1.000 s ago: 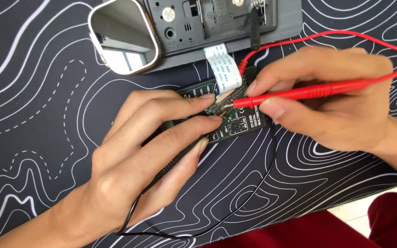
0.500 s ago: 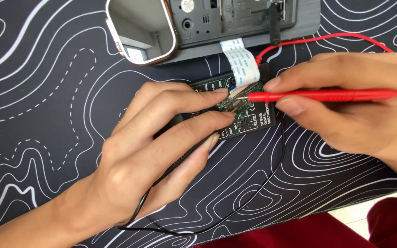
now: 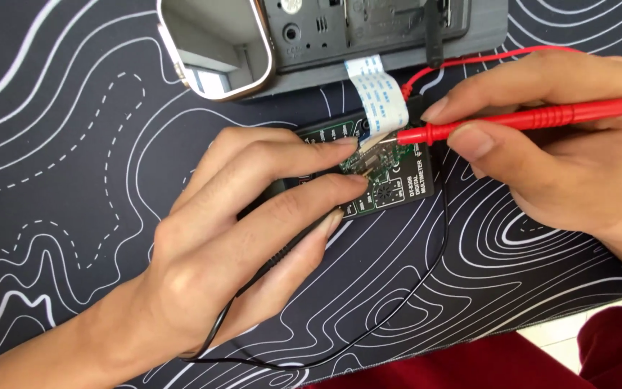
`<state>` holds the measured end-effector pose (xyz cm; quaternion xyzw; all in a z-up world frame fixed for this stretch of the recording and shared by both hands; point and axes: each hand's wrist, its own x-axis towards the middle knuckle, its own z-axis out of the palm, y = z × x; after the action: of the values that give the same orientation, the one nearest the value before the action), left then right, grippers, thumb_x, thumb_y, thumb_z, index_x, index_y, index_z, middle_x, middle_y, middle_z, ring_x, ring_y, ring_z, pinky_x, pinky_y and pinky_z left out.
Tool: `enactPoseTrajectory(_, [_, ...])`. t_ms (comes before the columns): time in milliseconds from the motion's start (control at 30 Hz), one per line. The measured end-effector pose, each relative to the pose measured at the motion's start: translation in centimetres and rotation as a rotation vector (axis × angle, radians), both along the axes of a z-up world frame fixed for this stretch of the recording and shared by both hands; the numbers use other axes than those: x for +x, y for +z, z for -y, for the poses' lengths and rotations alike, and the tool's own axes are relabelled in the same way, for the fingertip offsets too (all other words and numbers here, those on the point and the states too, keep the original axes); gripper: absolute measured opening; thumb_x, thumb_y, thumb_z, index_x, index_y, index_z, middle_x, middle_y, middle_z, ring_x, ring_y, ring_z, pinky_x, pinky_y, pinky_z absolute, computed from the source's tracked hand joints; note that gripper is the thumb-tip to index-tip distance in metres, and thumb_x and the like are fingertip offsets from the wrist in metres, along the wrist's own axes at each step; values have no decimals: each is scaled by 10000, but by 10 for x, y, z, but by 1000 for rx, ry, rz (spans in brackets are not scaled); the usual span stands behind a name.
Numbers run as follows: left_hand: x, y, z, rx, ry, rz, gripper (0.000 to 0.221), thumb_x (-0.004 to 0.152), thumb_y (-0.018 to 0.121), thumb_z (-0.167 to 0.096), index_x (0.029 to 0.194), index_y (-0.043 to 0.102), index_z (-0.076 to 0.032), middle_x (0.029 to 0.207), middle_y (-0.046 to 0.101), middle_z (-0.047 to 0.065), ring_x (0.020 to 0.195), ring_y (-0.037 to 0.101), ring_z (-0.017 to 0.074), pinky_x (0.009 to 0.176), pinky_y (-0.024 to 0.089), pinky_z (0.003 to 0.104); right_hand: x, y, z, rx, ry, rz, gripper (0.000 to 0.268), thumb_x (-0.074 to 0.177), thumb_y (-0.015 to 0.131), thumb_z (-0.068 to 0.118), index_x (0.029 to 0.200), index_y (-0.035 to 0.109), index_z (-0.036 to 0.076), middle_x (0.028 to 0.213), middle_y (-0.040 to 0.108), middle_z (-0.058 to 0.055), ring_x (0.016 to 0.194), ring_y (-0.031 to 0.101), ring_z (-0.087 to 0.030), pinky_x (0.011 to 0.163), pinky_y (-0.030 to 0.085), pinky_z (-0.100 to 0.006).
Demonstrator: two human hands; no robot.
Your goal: Testing a small circuit board using a digital multimeter and probes to check electrical contacts
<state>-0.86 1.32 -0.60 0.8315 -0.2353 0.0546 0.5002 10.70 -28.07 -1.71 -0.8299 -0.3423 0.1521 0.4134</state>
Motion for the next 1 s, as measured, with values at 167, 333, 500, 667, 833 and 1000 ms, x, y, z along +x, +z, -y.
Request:
enactPoseTrajectory(167, [0,-1,1,-1,-7,1,251,1151,626,8,1314,751,152,1410,693,344,1189,713,479,1073,616,526,0,7,-6,-43,20,-49,185,1089,776,-27,1238,767,-136,833,767,-183,659,741,-200,627,550,-278])
enactPoseTrajectory(333, [0,-1,0,14,2,9,246,1156,633,4,1326,751,137,1415,694,328,1198,712,469,1080,616,523,1,4,1,-34,-38,-37,158,1132,794,-43,1256,796,-139,1128,813,-242,821,720,-231,755,535,-299])
enactPoseTrajectory(500, [0,-4,0,42,25,94,253,1166,622,5,1302,775,154,1391,692,362,1154,710,504,1040,639,524,3,9,-1,-60,26,42,178,1124,836,-29,1268,803,-128,1097,819,-225,876,740,-257,774,554,-324])
enactPoseTrajectory(667, [0,-6,-1,45,17,105,261,1174,610,-1,1313,772,149,1402,695,375,1168,716,516,1050,649,528,2,10,3,-92,45,73,187,1137,871,-36,1284,800,-126,1206,827,-260,1038,795,-301,901,610,-349])
enactPoseTrajectory(833, [1,-4,0,46,20,103,263,1168,610,-9,1297,769,156,1397,696,379,1158,720,527,1045,647,537,2,19,-13,-40,141,117,219,1046,869,-52,1209,802,-181,1141,843,-281,834,801,-267,722,623,-313])
enactPoseTrajectory(1000, [1,-4,0,62,14,94,281,1170,599,-9,1295,779,166,1403,692,382,1160,709,526,1046,639,533,-3,14,-1,-7,119,-49,151,1005,831,43,1051,751,-76,1010,802,-188,809,783,-232,712,641,-300])
